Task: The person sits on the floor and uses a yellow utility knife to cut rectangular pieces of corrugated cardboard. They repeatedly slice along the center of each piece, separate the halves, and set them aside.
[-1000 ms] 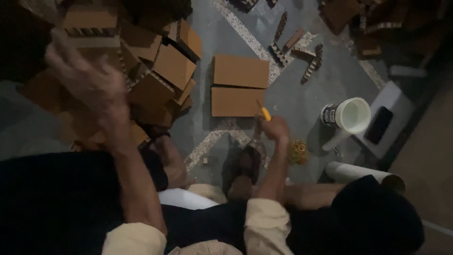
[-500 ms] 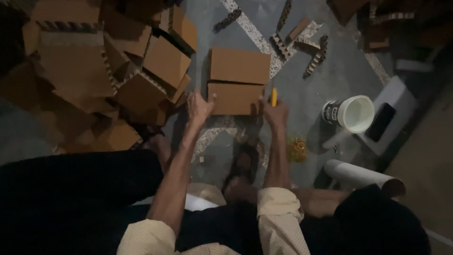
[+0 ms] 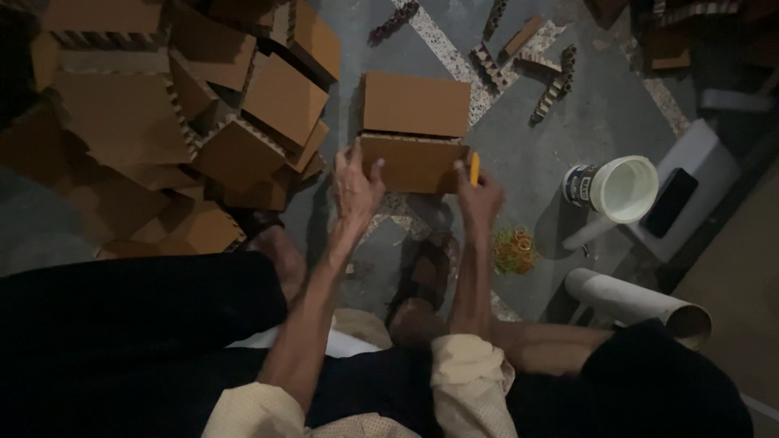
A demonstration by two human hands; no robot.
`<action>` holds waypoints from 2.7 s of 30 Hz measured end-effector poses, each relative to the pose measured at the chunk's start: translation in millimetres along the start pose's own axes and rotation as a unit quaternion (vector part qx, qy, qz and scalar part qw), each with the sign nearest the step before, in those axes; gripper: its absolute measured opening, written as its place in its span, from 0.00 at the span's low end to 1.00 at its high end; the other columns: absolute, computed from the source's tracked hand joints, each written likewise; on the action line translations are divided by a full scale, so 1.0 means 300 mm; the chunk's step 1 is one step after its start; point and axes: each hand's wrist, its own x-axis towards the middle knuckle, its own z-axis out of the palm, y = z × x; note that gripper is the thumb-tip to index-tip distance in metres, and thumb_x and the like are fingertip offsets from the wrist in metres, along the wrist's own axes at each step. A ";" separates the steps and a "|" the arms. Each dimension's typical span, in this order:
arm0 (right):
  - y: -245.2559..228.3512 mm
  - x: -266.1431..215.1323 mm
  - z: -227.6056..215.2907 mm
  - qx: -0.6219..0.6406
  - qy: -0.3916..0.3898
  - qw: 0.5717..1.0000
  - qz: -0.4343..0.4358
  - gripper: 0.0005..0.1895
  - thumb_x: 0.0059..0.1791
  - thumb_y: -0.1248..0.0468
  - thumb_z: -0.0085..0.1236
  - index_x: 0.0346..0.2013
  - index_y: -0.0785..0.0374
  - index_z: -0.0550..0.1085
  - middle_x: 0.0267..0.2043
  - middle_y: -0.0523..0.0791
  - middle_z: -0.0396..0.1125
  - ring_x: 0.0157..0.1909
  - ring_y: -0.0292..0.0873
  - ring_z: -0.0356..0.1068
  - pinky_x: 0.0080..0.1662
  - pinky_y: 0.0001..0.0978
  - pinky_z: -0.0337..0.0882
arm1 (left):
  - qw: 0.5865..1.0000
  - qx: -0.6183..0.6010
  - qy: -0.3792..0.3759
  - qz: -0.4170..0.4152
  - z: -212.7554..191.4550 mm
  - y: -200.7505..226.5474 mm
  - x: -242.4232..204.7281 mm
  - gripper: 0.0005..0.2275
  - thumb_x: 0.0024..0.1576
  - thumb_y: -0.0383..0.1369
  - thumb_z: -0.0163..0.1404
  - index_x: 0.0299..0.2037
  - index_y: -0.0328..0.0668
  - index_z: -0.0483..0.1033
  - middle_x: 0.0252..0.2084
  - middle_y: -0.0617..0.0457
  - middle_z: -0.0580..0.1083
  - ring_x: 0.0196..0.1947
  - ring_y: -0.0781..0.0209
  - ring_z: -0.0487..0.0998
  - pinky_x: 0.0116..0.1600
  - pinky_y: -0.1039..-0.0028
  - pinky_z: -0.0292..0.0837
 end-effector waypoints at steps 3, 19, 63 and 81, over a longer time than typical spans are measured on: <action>-0.067 -0.031 -0.061 0.147 -0.004 0.984 0.100 0.26 0.48 0.45 0.61 0.45 0.67 0.78 0.30 0.46 0.72 0.27 0.38 0.68 0.29 0.32 0.68 | 0.994 -0.097 0.007 -0.051 -0.028 0.074 -0.014 0.20 0.65 0.42 0.53 0.62 0.36 0.75 0.56 0.33 0.73 0.54 0.41 0.76 0.55 0.54 0.74; 0.086 -0.063 0.080 0.078 0.039 0.993 -0.084 0.25 0.49 0.54 0.65 0.54 0.70 0.76 0.46 0.50 0.75 0.46 0.44 0.75 0.48 0.36 0.73 | 0.992 -0.097 -0.054 0.056 -0.002 -0.006 -0.049 0.31 0.62 0.22 0.46 0.77 0.36 0.48 0.75 0.31 0.58 0.73 0.33 0.63 0.70 0.54 0.69; 0.071 0.005 0.128 -0.069 0.044 0.997 -0.011 0.36 0.42 0.49 0.74 0.57 0.70 0.74 0.50 0.57 0.74 0.52 0.53 0.74 0.52 0.43 0.72 | 0.866 0.294 -0.363 0.177 0.036 0.059 0.365 0.51 0.40 0.55 0.68 0.74 0.51 0.53 0.76 0.32 0.31 0.76 0.28 0.29 0.75 0.37 0.26; -0.024 0.193 0.089 0.070 -0.043 0.989 -0.125 0.32 0.40 0.56 0.78 0.54 0.65 0.76 0.47 0.48 0.77 0.45 0.42 0.78 0.46 0.36 0.79 | 0.982 0.003 -0.121 0.146 0.122 -0.096 0.200 0.63 0.43 0.50 0.71 0.76 0.40 0.29 0.77 0.33 0.32 0.77 0.31 0.37 0.76 0.43 0.46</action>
